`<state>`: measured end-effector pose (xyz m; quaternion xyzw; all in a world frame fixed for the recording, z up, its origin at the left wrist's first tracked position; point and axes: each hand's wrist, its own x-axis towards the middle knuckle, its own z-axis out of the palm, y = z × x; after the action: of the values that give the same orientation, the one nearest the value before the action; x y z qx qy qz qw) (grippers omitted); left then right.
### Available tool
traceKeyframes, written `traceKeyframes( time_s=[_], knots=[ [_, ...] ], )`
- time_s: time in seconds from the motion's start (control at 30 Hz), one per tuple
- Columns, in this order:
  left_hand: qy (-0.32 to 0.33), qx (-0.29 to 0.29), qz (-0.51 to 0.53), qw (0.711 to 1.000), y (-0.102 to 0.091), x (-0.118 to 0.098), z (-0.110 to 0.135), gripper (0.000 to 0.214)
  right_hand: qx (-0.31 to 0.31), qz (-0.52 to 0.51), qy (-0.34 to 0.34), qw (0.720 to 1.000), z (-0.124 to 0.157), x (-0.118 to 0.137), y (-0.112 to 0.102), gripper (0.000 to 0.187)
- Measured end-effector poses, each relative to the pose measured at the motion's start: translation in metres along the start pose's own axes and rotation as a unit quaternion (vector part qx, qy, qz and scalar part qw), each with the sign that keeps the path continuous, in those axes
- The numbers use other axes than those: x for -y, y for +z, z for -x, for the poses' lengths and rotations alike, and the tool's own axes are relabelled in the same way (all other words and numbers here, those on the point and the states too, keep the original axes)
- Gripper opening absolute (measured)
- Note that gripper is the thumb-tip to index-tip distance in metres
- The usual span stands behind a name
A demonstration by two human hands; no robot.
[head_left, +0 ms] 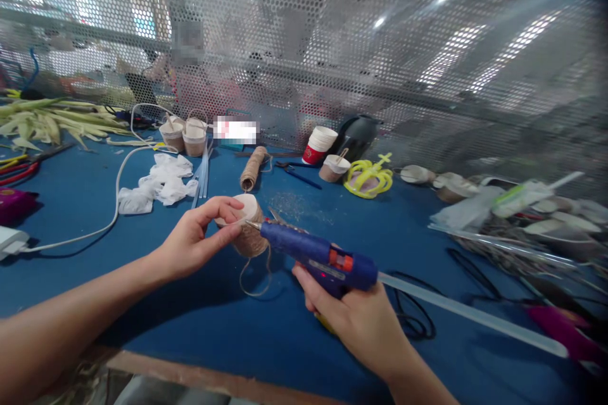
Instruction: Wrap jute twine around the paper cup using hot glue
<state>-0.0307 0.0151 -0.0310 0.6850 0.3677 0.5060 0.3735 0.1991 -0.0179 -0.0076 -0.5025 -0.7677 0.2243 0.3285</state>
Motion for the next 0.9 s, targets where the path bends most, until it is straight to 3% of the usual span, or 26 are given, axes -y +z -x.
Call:
traceKeyframes(
  time_s=[0.23, 0.37, 0.53, 0.63, 0.77, 0.9],
  knots=[
    [0.003, 0.001, 0.005, 1.0, 0.001, -0.002, 0.001, 0.014, -0.021, 0.053, -0.012, 0.998, -0.002, 0.001, -0.004, 0.015],
    [0.005, 0.003, 0.007, 1.0, 0.001, -0.002, 0.0, 0.015, -0.002, 0.09, -0.021, 0.996, -0.001, 0.003, -0.01, 0.014],
    [0.006, 0.006, 0.01, 1.0, 0.001, -0.001, 0.0, 0.015, 0.028, 0.154, -0.108, 0.982, 0.002, 0.001, -0.011, 0.02],
    [0.001, 0.01, 0.013, 1.0, 0.001, -0.001, 0.0, 0.014, 0.004, 0.179, -0.166, 0.97, 0.004, -0.004, -0.011, 0.024],
    [-0.008, 0.009, 0.024, 1.0, 0.001, -0.002, 0.001, 0.014, -0.062, 0.207, -0.188, 0.958, 0.003, -0.004, -0.011, 0.027],
    [-0.014, 0.008, 0.025, 1.0, 0.001, -0.002, 0.0, 0.015, -0.031, 0.194, -0.184, 0.963, 0.001, 0.007, -0.011, 0.028]
  ],
)
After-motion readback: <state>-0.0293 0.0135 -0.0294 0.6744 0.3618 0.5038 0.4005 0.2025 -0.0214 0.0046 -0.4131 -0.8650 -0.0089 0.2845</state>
